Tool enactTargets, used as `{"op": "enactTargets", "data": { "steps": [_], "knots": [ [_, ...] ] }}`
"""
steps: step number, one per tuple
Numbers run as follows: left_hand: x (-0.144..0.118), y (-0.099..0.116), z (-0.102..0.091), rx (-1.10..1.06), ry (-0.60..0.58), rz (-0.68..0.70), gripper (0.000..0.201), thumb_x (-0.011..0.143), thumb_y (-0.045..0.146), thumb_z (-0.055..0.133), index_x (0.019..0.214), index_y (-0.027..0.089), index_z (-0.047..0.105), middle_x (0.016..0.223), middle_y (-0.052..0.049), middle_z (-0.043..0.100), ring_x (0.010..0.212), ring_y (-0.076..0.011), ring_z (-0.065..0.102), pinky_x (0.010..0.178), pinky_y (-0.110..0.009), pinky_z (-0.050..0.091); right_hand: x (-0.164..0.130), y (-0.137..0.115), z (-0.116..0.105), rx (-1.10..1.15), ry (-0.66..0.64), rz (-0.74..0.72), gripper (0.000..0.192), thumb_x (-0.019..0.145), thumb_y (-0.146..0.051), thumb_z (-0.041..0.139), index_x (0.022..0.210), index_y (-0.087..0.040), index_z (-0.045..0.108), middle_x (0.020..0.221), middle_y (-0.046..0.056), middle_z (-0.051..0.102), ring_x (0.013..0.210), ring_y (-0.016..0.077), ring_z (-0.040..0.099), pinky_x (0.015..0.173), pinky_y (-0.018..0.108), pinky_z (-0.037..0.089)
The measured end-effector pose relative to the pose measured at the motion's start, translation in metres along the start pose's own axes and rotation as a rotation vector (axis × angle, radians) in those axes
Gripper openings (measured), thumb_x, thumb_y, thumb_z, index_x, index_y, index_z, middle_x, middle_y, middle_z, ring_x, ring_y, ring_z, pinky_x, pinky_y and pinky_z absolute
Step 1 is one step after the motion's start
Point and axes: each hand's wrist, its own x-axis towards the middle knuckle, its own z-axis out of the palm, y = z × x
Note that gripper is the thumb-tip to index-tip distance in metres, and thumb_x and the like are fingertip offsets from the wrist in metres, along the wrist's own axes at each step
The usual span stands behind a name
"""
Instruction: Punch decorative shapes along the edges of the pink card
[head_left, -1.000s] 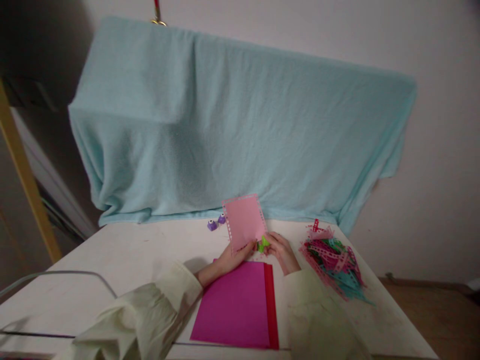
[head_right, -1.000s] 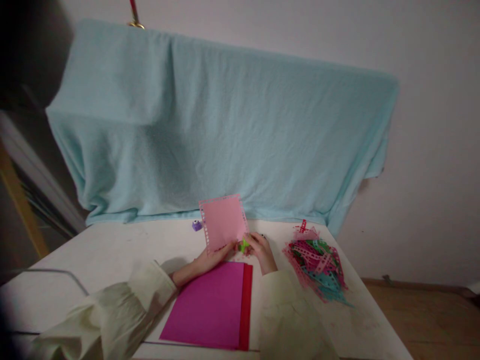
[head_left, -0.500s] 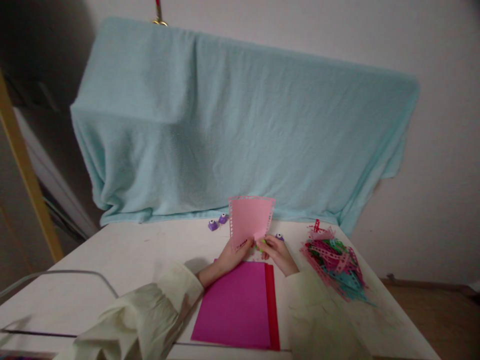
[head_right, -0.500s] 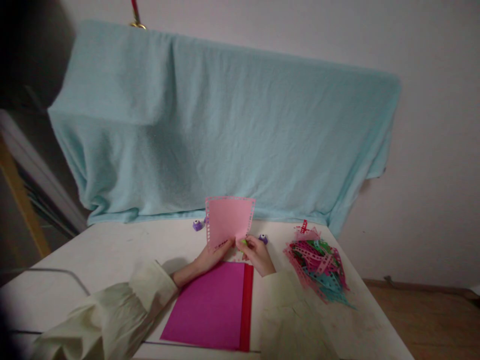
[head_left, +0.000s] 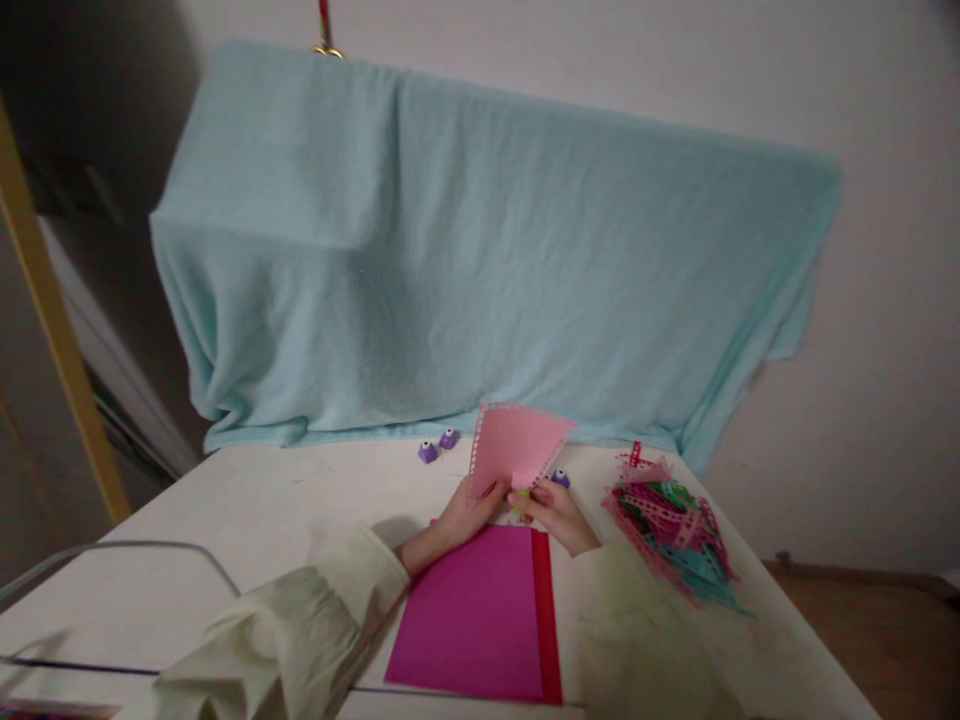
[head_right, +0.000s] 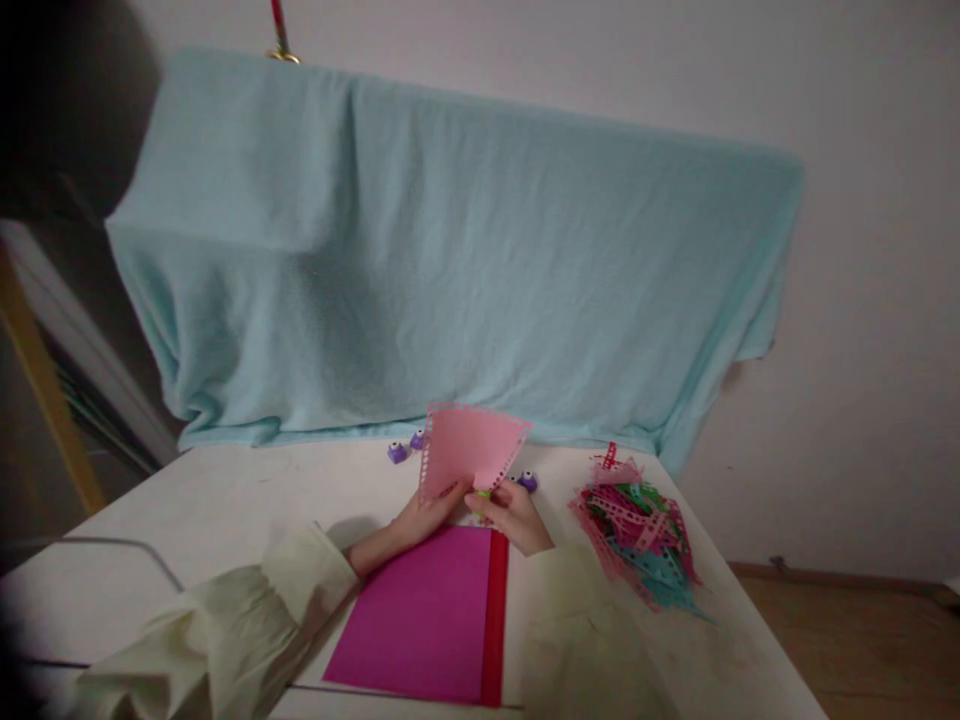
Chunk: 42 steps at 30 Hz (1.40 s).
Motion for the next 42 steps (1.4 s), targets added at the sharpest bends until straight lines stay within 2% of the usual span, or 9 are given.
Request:
{"op": "enactTargets", "data": {
  "steps": [3,7,12,17,21,25,29,35,42],
  "knots": [
    [-0.001,0.007,-0.002,-0.037,0.069,-0.011,0.034,0.091,0.041,0.043,0.103,0.016,0.063,0.103,-0.006,0.066,0.102,-0.0192,0.057,0.094,-0.032,0.043,-0.001,-0.005,-0.001,-0.020,0.012,-0.080,0.044,0.065,-0.040,0.080,0.100,-0.018,0.066,0.091,0.005,0.067,0.081,0.0195,0.060,0.068,0.028,0.047],
    [-0.002,0.011,-0.004,-0.026,0.073,-0.082,0.040,0.091,0.047,0.041,0.084,0.015,0.064,0.076,-0.004,0.063,0.078,-0.0181,0.058,0.077,-0.030,0.047,-0.001,-0.007,-0.003,-0.006,0.042,-0.150,0.039,0.068,-0.039,0.079,0.099,-0.018,0.067,0.097,0.006,0.067,0.093,0.0229,0.060,0.084,0.034,0.046],
    [-0.002,0.014,-0.005,-0.032,0.044,-0.073,0.043,0.094,0.047,0.036,0.079,0.015,0.061,0.062,0.001,0.051,0.062,-0.0140,0.049,0.066,-0.026,0.042,-0.001,-0.006,-0.004,-0.020,0.043,-0.171,0.029,0.073,-0.036,0.076,0.094,-0.018,0.067,0.090,0.005,0.065,0.084,0.0203,0.058,0.077,0.031,0.046],
    [-0.002,0.014,-0.005,-0.033,0.040,-0.051,0.043,0.094,0.047,0.035,0.079,0.015,0.060,0.066,0.000,0.051,0.061,-0.0131,0.047,0.062,-0.024,0.040,-0.002,-0.008,-0.003,0.005,0.070,-0.196,0.025,0.078,-0.038,0.071,0.091,-0.016,0.067,0.081,0.003,0.062,0.074,0.0165,0.055,0.068,0.028,0.044],
    [-0.002,0.011,-0.005,-0.035,0.021,-0.122,0.043,0.093,0.048,0.036,0.083,0.015,0.063,0.074,-0.002,0.058,0.063,-0.0140,0.050,0.062,-0.025,0.041,-0.003,-0.012,-0.003,0.077,0.110,-0.206,0.025,0.081,-0.039,0.067,0.086,-0.015,0.066,0.077,0.003,0.060,0.069,0.0148,0.052,0.066,0.028,0.043],
    [0.000,0.012,-0.006,-0.019,-0.001,-0.184,0.047,0.093,0.049,0.033,0.081,0.016,0.063,0.067,0.000,0.056,0.058,-0.0134,0.048,0.057,-0.024,0.040,-0.003,-0.011,-0.004,0.138,0.121,-0.193,0.025,0.080,-0.040,0.068,0.085,-0.016,0.067,0.077,0.003,0.061,0.069,0.0144,0.053,0.066,0.028,0.045],
    [0.001,0.025,-0.010,0.018,-0.007,-0.142,0.048,0.094,0.044,0.029,0.076,0.016,0.064,0.065,-0.001,0.056,0.061,-0.0145,0.051,0.064,-0.025,0.044,0.000,-0.005,-0.003,0.085,0.091,-0.164,0.029,0.074,-0.037,0.075,0.093,-0.016,0.068,0.082,0.005,0.066,0.072,0.0168,0.059,0.070,0.031,0.048],
    [-0.002,0.044,-0.017,0.047,0.011,-0.132,0.044,0.092,0.039,0.032,0.081,0.015,0.067,0.069,-0.005,0.059,0.066,-0.0167,0.055,0.067,-0.027,0.047,0.002,0.001,0.000,0.084,0.063,-0.154,0.034,0.070,-0.035,0.079,0.097,-0.017,0.068,0.085,0.005,0.069,0.074,0.0187,0.064,0.076,0.034,0.050],
    [-0.002,0.028,-0.010,-0.006,0.031,-0.077,0.041,0.094,0.042,0.035,0.075,0.017,0.061,0.071,-0.003,0.058,0.070,-0.0156,0.054,0.073,-0.026,0.045,0.001,-0.003,0.003,0.098,0.078,-0.178,0.030,0.073,-0.035,0.077,0.094,-0.017,0.066,0.086,0.005,0.069,0.073,0.0170,0.063,0.073,0.031,0.051]
  ]
}}
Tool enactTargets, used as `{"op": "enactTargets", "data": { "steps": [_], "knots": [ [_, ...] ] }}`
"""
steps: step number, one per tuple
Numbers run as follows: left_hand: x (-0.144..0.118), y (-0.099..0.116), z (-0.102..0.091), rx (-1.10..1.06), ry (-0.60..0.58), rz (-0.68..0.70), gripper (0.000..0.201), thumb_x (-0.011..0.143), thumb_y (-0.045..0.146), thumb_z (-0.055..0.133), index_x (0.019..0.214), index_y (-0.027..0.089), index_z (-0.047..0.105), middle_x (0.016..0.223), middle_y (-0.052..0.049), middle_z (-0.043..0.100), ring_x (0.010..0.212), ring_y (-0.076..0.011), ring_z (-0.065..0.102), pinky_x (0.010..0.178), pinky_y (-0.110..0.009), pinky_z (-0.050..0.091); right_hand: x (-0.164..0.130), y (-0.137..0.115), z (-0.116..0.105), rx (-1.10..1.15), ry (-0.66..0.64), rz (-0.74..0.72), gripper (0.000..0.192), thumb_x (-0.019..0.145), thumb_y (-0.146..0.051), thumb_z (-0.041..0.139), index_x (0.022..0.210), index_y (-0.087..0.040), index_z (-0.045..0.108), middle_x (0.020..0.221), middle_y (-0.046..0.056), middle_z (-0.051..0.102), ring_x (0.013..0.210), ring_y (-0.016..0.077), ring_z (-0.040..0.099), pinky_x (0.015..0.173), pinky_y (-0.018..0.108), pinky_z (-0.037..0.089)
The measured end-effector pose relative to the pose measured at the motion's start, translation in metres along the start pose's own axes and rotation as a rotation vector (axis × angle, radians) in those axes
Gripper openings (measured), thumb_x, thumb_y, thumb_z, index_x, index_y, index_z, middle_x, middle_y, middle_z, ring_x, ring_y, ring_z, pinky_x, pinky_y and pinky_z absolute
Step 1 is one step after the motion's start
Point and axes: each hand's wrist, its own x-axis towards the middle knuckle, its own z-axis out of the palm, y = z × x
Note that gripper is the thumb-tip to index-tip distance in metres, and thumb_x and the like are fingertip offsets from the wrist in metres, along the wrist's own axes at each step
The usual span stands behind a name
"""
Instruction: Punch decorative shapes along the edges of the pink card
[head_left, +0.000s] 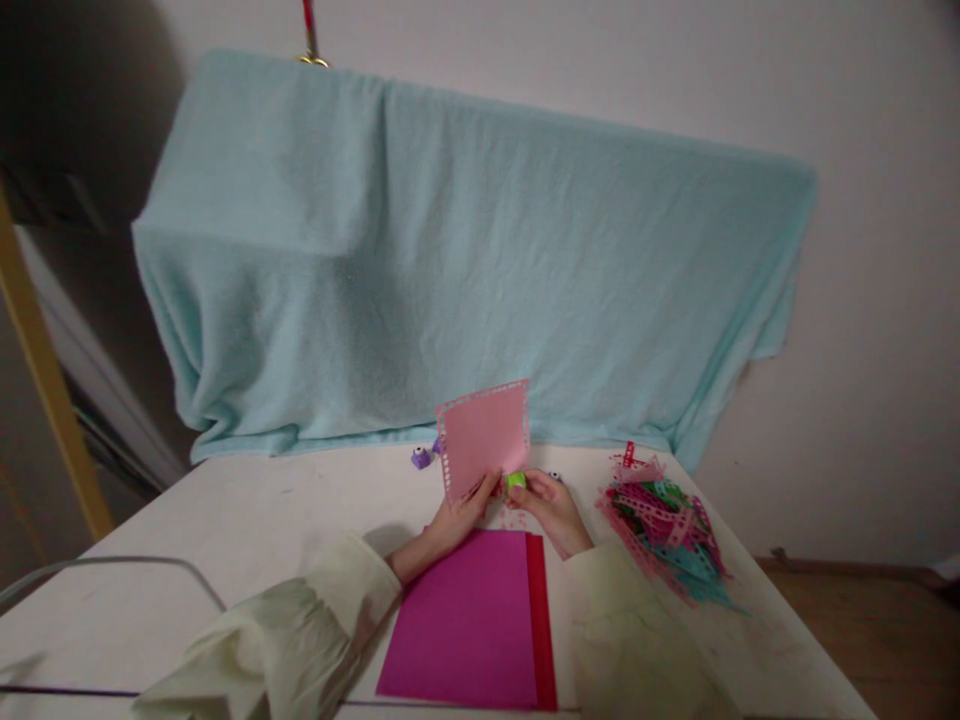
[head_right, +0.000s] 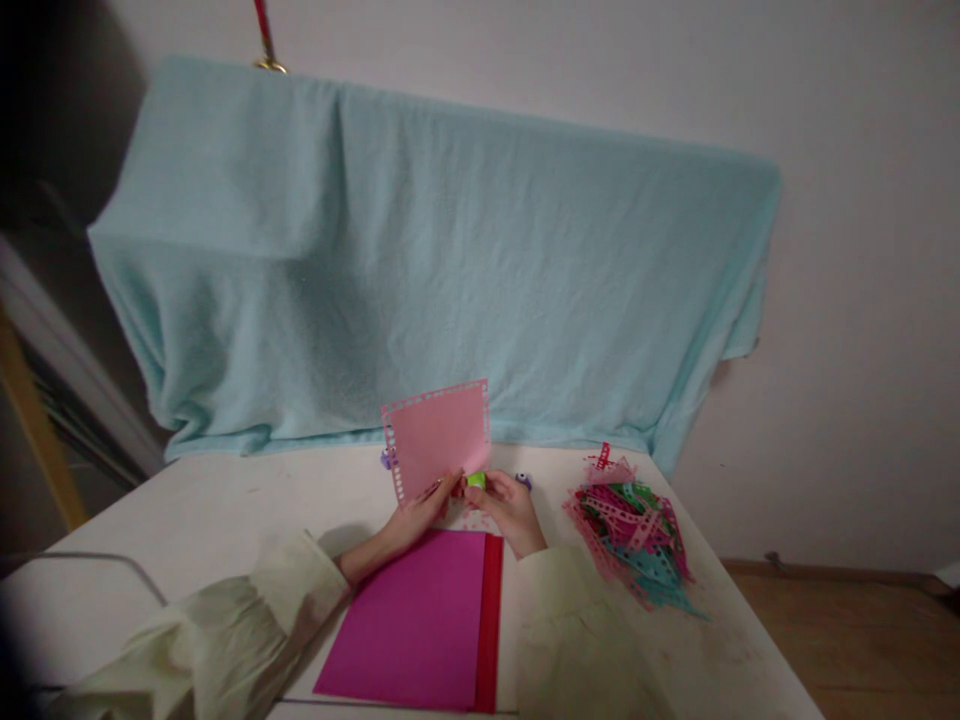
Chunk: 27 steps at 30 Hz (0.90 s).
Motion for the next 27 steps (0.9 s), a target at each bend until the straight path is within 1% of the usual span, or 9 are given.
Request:
{"op": "enactTargets", "data": {
  "steps": [5,8,11,13,17,22,24,27],
  "knots": [
    [0.002,-0.005,0.003,-0.030,-0.009,0.051,0.042,0.095,0.044,0.034,0.071,0.017,0.056,0.065,0.000,0.051,0.061,-0.0137,0.048,0.065,-0.025,0.041,0.000,-0.002,0.002,-0.003,-0.007,0.002,0.029,0.072,-0.034,0.077,0.092,-0.017,0.065,0.085,0.005,0.068,0.072,0.0166,0.062,0.070,0.030,0.051],
    [0.002,-0.005,0.003,-0.046,-0.016,0.050,0.042,0.095,0.046,0.034,0.071,0.018,0.054,0.061,0.002,0.046,0.056,-0.0131,0.044,0.060,-0.024,0.039,0.000,-0.003,0.004,-0.002,-0.012,0.025,0.031,0.068,-0.035,0.079,0.090,-0.017,0.065,0.083,0.004,0.067,0.072,0.0175,0.062,0.068,0.030,0.051],
    [0.002,-0.008,0.004,-0.040,0.009,0.047,0.043,0.094,0.047,0.035,0.070,0.018,0.053,0.058,0.003,0.043,0.053,-0.0128,0.042,0.058,-0.025,0.039,0.000,-0.002,0.004,-0.007,0.003,0.034,0.035,0.064,-0.036,0.082,0.088,-0.017,0.065,0.083,0.004,0.067,0.074,0.0183,0.062,0.069,0.030,0.051],
    [0.002,-0.010,0.005,-0.036,0.025,0.063,0.043,0.094,0.048,0.036,0.071,0.017,0.054,0.060,0.002,0.046,0.056,-0.0134,0.045,0.062,-0.026,0.041,0.001,-0.002,0.005,-0.013,0.011,0.033,0.038,0.062,-0.036,0.083,0.089,-0.017,0.065,0.085,0.005,0.067,0.077,0.0191,0.062,0.069,0.030,0.050],
    [0.003,-0.012,0.006,-0.030,0.057,0.104,0.038,0.091,0.048,0.041,0.080,0.016,0.058,0.074,-0.003,0.057,0.072,-0.0162,0.053,0.074,-0.028,0.045,0.001,-0.001,0.005,-0.035,0.023,0.045,0.041,0.058,-0.039,0.084,0.088,-0.017,0.065,0.086,0.005,0.068,0.078,0.0199,0.062,0.066,0.029,0.049],
    [0.004,-0.013,0.008,-0.076,0.098,0.126,0.036,0.090,0.047,0.045,0.093,0.013,0.059,0.088,-0.006,0.061,0.083,-0.0175,0.055,0.082,-0.030,0.045,0.001,0.001,0.004,-0.056,0.020,0.029,0.040,0.059,-0.039,0.084,0.087,-0.017,0.065,0.086,0.005,0.068,0.077,0.0194,0.062,0.063,0.027,0.048],
    [0.004,-0.013,0.009,-0.086,0.108,0.121,0.037,0.089,0.048,0.046,0.092,0.013,0.059,0.087,-0.006,0.061,0.082,-0.0175,0.055,0.082,-0.031,0.045,0.001,0.001,0.004,-0.062,0.024,0.025,0.041,0.059,-0.038,0.084,0.088,-0.017,0.065,0.087,0.005,0.068,0.077,0.0193,0.062,0.063,0.027,0.048],
    [0.004,-0.013,0.009,-0.084,0.106,0.099,0.037,0.089,0.048,0.045,0.082,0.015,0.058,0.076,-0.003,0.058,0.072,-0.0164,0.052,0.075,-0.030,0.045,0.001,0.000,0.003,-0.076,0.036,0.023,0.040,0.060,-0.037,0.083,0.090,-0.017,0.066,0.088,0.006,0.069,0.076,0.0194,0.062,0.062,0.027,0.048]
  ]
}}
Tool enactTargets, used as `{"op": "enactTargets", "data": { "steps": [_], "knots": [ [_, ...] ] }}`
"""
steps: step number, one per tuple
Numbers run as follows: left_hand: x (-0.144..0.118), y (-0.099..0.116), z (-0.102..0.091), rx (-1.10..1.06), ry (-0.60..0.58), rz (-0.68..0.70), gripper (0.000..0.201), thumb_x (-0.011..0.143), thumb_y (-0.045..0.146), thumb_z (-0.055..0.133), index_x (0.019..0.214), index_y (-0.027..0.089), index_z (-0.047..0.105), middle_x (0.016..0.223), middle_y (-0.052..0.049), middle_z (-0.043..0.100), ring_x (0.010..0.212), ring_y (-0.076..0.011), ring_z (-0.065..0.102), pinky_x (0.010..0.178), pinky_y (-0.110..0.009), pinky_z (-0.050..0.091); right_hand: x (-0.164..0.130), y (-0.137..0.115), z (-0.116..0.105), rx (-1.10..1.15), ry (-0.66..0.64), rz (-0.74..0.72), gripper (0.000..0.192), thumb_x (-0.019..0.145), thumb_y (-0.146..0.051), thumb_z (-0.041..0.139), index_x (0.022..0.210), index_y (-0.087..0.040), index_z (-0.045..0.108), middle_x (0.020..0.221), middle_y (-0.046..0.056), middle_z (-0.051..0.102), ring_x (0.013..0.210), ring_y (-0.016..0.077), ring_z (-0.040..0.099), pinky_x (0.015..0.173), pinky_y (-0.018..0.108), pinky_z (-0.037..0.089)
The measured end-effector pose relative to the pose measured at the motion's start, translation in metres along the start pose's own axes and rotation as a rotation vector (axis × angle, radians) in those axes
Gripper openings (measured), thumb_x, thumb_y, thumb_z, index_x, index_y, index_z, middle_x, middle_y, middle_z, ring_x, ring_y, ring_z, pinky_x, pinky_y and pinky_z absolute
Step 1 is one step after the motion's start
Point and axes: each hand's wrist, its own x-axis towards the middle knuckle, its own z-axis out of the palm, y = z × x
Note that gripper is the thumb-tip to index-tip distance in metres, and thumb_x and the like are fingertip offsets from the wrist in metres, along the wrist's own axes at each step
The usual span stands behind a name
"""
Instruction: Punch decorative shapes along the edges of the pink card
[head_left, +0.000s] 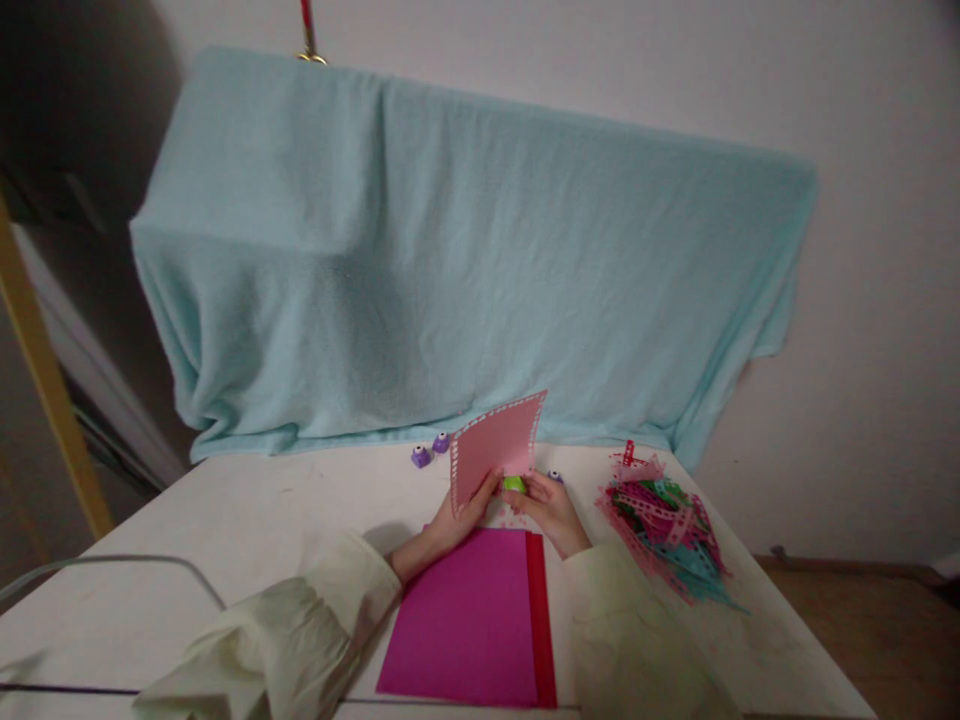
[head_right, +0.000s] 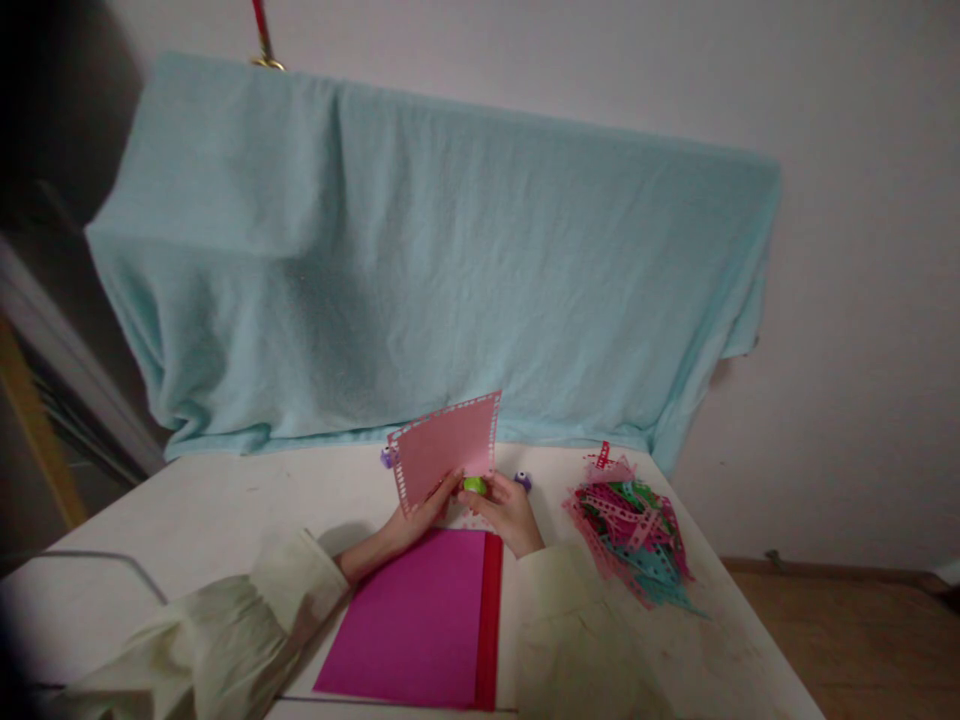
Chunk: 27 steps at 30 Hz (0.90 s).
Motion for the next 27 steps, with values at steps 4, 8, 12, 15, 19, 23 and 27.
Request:
{"op": "enactTargets", "data": {
  "steps": [4,8,12,15,19,23,27],
  "knots": [
    [-0.001,-0.001,0.000,-0.041,-0.025,-0.036,0.036,0.090,0.048,0.045,0.082,0.015,0.057,0.073,-0.002,0.056,0.065,-0.0143,0.050,0.066,-0.027,0.044,-0.001,-0.002,0.000,-0.005,-0.012,-0.008,0.040,0.063,-0.036,0.082,0.095,-0.018,0.067,0.092,0.006,0.069,0.080,0.0200,0.061,0.064,0.027,0.047],
    [0.000,-0.002,0.001,-0.023,-0.035,-0.085,0.039,0.090,0.051,0.043,0.079,0.015,0.056,0.066,0.000,0.053,0.059,-0.0137,0.047,0.059,-0.026,0.041,-0.001,-0.004,0.000,-0.003,-0.001,-0.021,0.039,0.062,-0.038,0.082,0.092,-0.018,0.066,0.088,0.005,0.067,0.077,0.0196,0.060,0.063,0.027,0.046],
    [-0.001,0.001,0.000,0.000,-0.050,-0.061,0.038,0.091,0.049,0.042,0.080,0.016,0.057,0.074,-0.002,0.057,0.070,-0.0160,0.052,0.068,-0.027,0.044,-0.002,-0.006,0.000,0.026,0.011,-0.055,0.029,0.070,-0.040,0.077,0.084,-0.017,0.065,0.078,0.002,0.063,0.070,0.0159,0.055,0.062,0.027,0.044],
    [-0.003,0.006,-0.003,-0.022,-0.107,-0.109,0.038,0.092,0.047,0.039,0.080,0.017,0.059,0.076,-0.003,0.058,0.071,-0.0169,0.053,0.067,-0.027,0.044,-0.004,-0.009,0.001,0.046,0.000,-0.050,0.027,0.076,-0.041,0.072,0.084,-0.017,0.065,0.077,0.003,0.061,0.069,0.0151,0.054,0.064,0.027,0.043],
    [-0.004,0.011,-0.006,-0.037,-0.166,-0.207,0.043,0.091,0.051,0.038,0.077,0.017,0.060,0.070,-0.003,0.059,0.065,-0.0173,0.052,0.063,-0.028,0.044,-0.006,-0.016,0.004,0.121,-0.044,-0.007,0.027,0.077,-0.043,0.071,0.083,-0.018,0.064,0.079,0.003,0.061,0.070,0.0148,0.054,0.066,0.028,0.042],
    [-0.004,0.011,-0.005,-0.077,-0.154,-0.229,0.042,0.089,0.052,0.041,0.081,0.018,0.063,0.078,-0.004,0.063,0.069,-0.0179,0.055,0.066,-0.028,0.044,-0.007,-0.019,0.005,0.188,-0.068,0.026,0.029,0.077,-0.045,0.070,0.083,-0.017,0.062,0.078,0.003,0.061,0.070,0.0158,0.055,0.065,0.028,0.042],
    [-0.005,0.011,-0.005,-0.074,-0.183,-0.282,0.046,0.087,0.056,0.041,0.071,0.019,0.062,0.060,-0.001,0.057,0.056,-0.0157,0.048,0.056,-0.027,0.039,-0.006,-0.018,0.004,0.214,-0.073,0.037,0.029,0.079,-0.045,0.069,0.084,-0.017,0.061,0.077,0.004,0.062,0.069,0.0160,0.055,0.064,0.029,0.042]
  ]
}}
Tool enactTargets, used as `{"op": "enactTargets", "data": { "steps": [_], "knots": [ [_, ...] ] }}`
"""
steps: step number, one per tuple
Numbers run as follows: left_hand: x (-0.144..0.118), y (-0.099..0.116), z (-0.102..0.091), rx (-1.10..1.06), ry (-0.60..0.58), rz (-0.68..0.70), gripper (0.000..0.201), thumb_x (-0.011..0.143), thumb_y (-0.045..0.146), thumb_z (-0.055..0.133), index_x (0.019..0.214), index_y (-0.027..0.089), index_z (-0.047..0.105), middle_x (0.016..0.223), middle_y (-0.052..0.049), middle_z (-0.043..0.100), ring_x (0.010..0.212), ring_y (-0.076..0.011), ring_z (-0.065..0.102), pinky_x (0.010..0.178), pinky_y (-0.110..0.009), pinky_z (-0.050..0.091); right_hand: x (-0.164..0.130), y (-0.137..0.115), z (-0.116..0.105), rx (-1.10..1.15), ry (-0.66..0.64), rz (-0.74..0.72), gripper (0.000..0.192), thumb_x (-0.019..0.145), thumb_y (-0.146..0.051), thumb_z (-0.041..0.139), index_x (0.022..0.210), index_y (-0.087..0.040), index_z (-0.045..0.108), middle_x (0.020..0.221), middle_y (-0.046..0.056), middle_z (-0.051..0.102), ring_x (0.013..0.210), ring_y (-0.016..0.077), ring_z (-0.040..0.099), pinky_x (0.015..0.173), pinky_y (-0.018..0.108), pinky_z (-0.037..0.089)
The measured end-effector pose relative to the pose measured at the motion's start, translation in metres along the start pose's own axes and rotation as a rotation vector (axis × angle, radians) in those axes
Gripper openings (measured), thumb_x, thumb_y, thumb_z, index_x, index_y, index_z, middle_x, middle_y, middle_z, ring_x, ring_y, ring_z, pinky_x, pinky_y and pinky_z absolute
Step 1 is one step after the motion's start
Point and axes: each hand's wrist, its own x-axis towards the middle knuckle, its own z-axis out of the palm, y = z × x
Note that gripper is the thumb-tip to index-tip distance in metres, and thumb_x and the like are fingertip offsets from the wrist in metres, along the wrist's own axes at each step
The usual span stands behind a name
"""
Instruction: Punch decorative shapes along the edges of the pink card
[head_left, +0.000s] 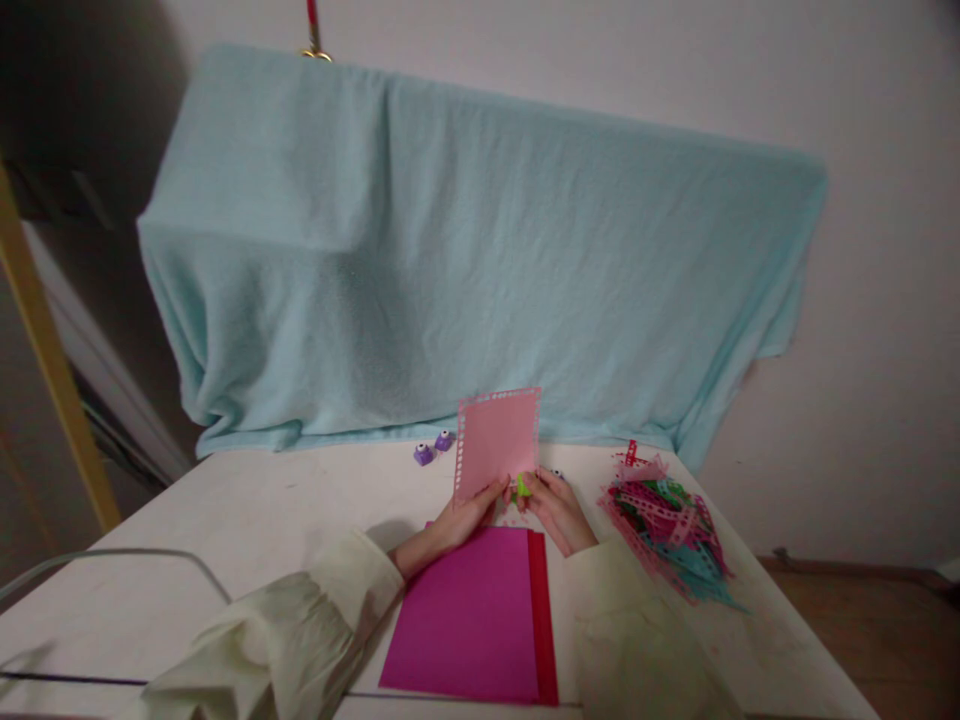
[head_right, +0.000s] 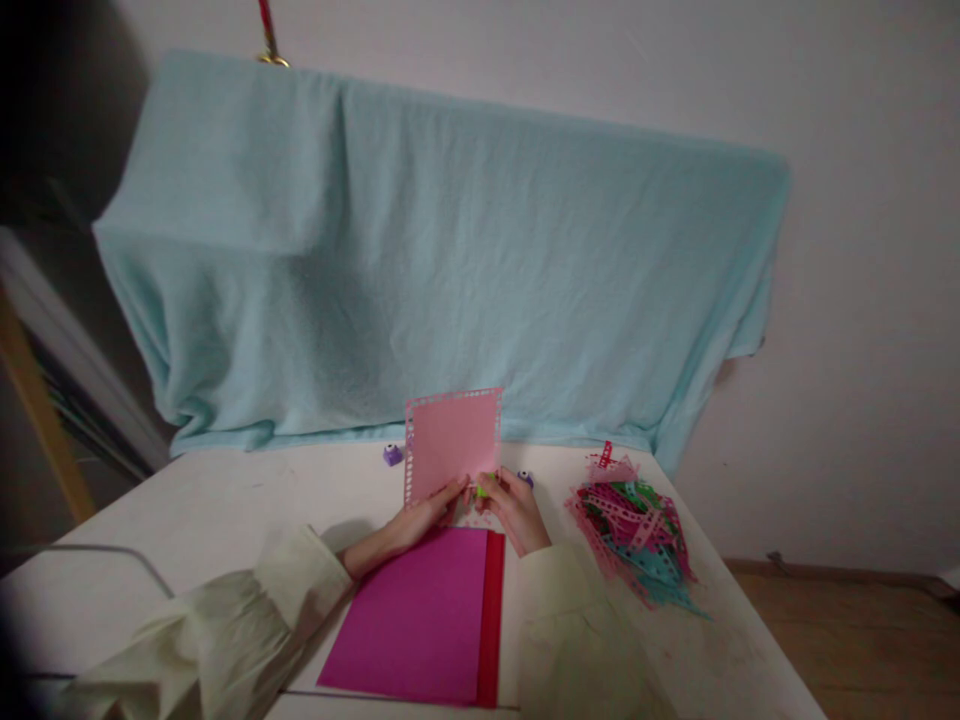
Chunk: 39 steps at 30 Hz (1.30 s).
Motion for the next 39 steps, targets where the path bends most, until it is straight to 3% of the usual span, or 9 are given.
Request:
{"op": "enactTargets", "data": {
  "steps": [5,13,23,27,39],
  "knots": [
    [0.000,0.000,0.000,-0.017,-0.081,-0.084,0.053,0.087,0.062,0.037,0.064,0.018,0.056,0.049,0.004,0.042,0.047,-0.0119,0.036,0.048,-0.025,0.029,0.000,0.000,0.001,0.011,-0.019,0.000,0.027,0.080,-0.043,0.068,0.083,-0.017,0.060,0.076,0.005,0.061,0.067,0.0153,0.055,0.063,0.028,0.041],
    [0.002,-0.009,0.001,-0.019,-0.115,-0.122,0.057,0.085,0.066,0.035,0.061,0.018,0.053,0.049,0.004,0.040,0.046,-0.0112,0.034,0.048,-0.025,0.025,-0.002,0.000,0.001,-0.006,-0.031,0.027,0.030,0.079,-0.044,0.069,0.086,-0.016,0.061,0.076,0.005,0.063,0.066,0.0154,0.055,0.063,0.029,0.042],
    [0.007,-0.016,0.006,0.039,-0.092,-0.013,0.051,0.089,0.060,0.034,0.068,0.018,0.052,0.052,0.005,0.038,0.047,-0.0106,0.033,0.049,-0.024,0.029,0.000,0.004,0.000,0.011,-0.044,-0.002,0.024,0.083,-0.039,0.065,0.085,-0.015,0.061,0.076,0.005,0.063,0.069,0.0166,0.057,0.062,0.029,0.041],
    [0.008,-0.016,0.006,0.112,-0.086,0.085,0.050,0.091,0.056,0.033,0.068,0.017,0.053,0.061,0.002,0.048,0.058,-0.0127,0.043,0.060,-0.025,0.038,0.000,0.004,0.000,0.007,-0.014,-0.008,0.026,0.083,-0.041,0.065,0.080,-0.016,0.062,0.070,0.003,0.060,0.066,0.0162,0.057,0.062,0.029,0.041],
    [0.007,-0.011,0.006,0.095,-0.180,0.138,0.047,0.096,0.045,0.029,0.067,0.017,0.052,0.059,0.003,0.045,0.054,-0.0109,0.040,0.059,-0.024,0.037,-0.001,0.001,0.000,0.026,0.022,0.000,0.025,0.079,-0.039,0.069,0.079,-0.015,0.063,0.073,0.003,0.061,0.063,0.0143,0.056,0.063,0.028,0.043]
  ]
}}
